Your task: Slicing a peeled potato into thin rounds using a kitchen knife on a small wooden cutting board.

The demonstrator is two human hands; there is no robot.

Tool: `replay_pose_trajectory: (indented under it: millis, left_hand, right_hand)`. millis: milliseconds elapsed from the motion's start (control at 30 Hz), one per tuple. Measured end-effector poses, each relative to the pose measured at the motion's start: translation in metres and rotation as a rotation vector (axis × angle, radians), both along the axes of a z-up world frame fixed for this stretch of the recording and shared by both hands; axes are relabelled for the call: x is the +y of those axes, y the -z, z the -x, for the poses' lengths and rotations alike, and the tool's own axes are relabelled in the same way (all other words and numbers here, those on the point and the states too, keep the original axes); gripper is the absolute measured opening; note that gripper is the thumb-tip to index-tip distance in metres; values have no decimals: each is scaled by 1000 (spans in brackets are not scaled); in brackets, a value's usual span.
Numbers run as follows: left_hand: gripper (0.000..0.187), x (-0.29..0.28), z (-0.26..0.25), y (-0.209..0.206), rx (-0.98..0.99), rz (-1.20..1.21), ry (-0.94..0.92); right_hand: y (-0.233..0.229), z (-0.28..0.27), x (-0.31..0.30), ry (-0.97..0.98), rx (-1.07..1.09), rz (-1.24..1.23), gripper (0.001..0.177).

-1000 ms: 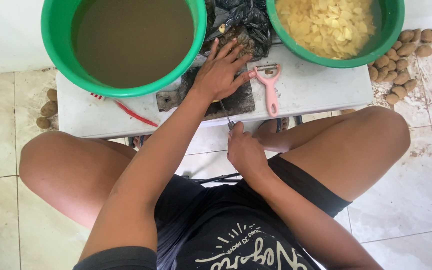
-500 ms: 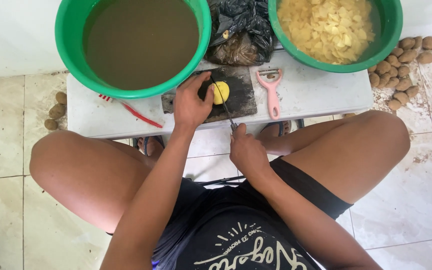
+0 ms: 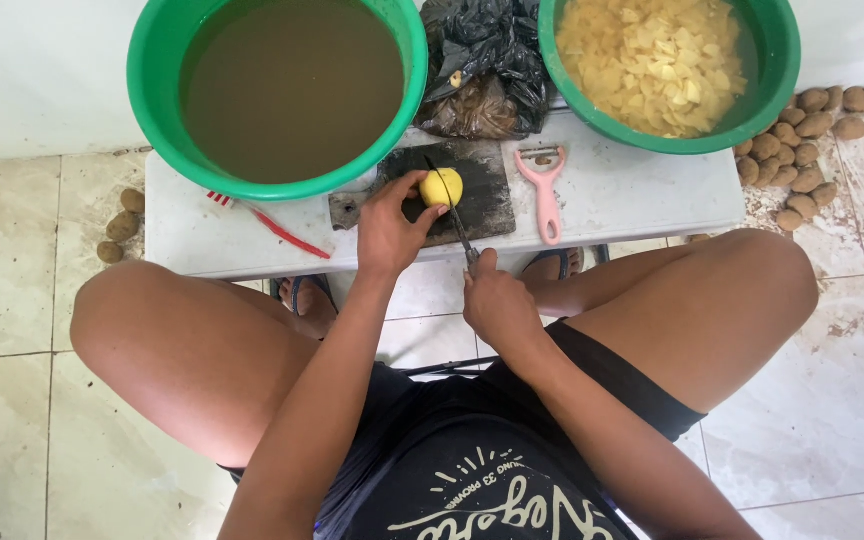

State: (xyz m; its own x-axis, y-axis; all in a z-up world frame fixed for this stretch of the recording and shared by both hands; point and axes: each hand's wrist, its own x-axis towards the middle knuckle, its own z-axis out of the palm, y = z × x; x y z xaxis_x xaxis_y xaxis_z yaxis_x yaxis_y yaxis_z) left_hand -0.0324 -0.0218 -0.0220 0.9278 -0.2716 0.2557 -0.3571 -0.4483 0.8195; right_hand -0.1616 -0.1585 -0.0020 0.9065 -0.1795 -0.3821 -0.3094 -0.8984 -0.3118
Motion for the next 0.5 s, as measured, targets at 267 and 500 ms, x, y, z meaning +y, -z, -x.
replay_pose_trajectory:
  millis: [267, 500]
  left_hand:
    - [53, 3, -4, 7, 33, 42, 0]
    - [52, -2, 0, 5, 11, 30, 0]
  right_hand:
    - [-14, 0, 6, -36, -28, 75, 31]
    - [-17, 5, 8, -36, -45, 95, 31]
